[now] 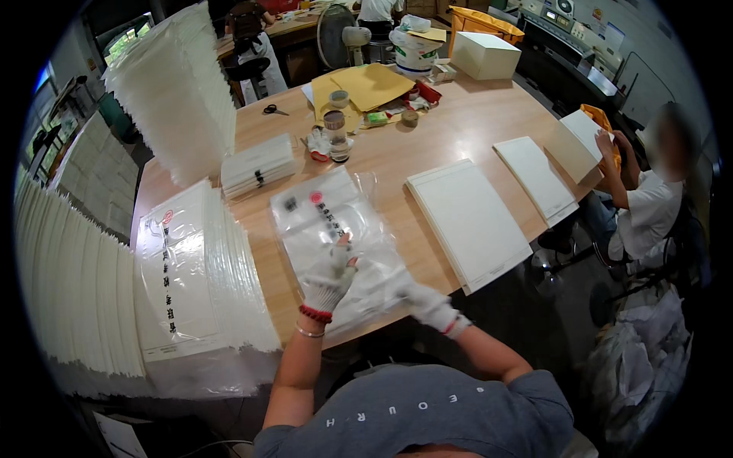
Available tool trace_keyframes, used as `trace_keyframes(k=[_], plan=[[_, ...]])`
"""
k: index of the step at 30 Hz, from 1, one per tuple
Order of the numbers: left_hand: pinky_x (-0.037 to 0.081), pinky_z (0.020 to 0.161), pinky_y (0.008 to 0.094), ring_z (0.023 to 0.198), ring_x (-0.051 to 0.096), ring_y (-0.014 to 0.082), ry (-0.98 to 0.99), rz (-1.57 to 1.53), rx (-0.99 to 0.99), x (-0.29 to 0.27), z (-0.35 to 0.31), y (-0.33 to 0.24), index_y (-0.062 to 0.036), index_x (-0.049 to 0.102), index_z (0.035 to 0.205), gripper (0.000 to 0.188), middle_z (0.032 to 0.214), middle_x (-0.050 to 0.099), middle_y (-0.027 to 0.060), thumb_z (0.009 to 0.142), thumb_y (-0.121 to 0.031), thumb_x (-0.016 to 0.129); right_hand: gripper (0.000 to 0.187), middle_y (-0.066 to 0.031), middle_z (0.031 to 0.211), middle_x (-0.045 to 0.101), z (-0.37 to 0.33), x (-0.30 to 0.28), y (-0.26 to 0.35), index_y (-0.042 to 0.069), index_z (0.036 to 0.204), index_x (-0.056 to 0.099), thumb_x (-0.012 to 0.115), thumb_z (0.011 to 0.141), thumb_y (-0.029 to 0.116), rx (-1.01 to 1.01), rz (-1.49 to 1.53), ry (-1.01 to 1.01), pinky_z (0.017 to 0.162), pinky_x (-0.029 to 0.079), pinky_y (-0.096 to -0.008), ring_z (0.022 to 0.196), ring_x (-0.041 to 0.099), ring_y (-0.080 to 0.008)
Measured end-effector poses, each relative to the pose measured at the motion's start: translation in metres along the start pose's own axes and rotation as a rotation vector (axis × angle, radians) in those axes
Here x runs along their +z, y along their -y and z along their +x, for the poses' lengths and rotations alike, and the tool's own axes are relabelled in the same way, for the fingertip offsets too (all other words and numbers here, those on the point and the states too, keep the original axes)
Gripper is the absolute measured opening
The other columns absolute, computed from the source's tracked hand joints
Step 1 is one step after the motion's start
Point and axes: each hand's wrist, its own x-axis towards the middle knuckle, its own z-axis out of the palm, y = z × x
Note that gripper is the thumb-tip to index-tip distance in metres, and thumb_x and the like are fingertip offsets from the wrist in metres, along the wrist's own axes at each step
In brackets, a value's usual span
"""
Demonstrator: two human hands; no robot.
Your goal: The person repeatedly picks up white foam sheets and inserts them into clear plastic sleeves on a table. They then place the packaged items into a growing stack. Other people are working in the background.
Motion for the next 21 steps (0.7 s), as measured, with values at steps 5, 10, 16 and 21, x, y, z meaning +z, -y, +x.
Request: trace_keyframes(k=[5,10,16,21], plan=[[0.047,0.074,0.0371,0.085,0.057,0.0317,-0.266,0.127,0.069,-0.012,-0.03,-0.028,-0.0058,0.05,0.112,0.045,0.096,0.059,0.0122,0.07,-0.007,0.066,0.064,-0.0185,0.106,0.051,-0.08,-0.09,-0.065,0.004,0.121,0.044,0.069,0.064,0.016,0.14,-0.601,-0.24,0.086,0.04,-0.0425,0.1,0.049,-0.0351],[0.048,0.066,0.0308,0.074,0.059,0.0246,-0.057,-0.409,0.076,0.027,-0.067,-0.075,-0.0056,0.058,0.096,0.023,0.083,0.059,0.0117,0.073,-0.001,0.061,0.043,-0.0172,0.094,0.058,-0.09,-0.111,-0.11,0.003,0.105,0.052,0.069,0.07,0.021,0.168,-0.236,-0.229,0.076,0.046,-0.039,0.089,0.056,-0.0331],[0.047,0.077,0.0267,0.085,0.057,0.0134,0.663,-1.353,-0.711,0.134,-0.066,-0.1,-0.0027,0.055,0.105,0.021,0.095,0.06,0.0062,0.088,-0.016,0.053,0.009,-0.0121,0.076,0.059,-0.082,-0.114,-0.079,0.007,0.082,0.058,0.061,0.077,0.014,0.251,-0.569,-0.208,0.063,0.047,-0.0378,0.073,0.058,-0.0319],[0.046,0.078,0.0336,0.087,0.054,0.0192,0.626,-1.377,-1.097,0.131,-0.057,-0.097,-0.0027,0.054,0.104,0.022,0.096,0.057,0.0083,0.085,-0.013,0.051,0.023,-0.0117,0.087,0.06,-0.09,-0.106,0.032,0.007,0.097,0.06,0.051,0.085,0.023,-0.263,0.049,-0.021,0.077,0.047,-0.0352,0.084,0.058,-0.0285]])
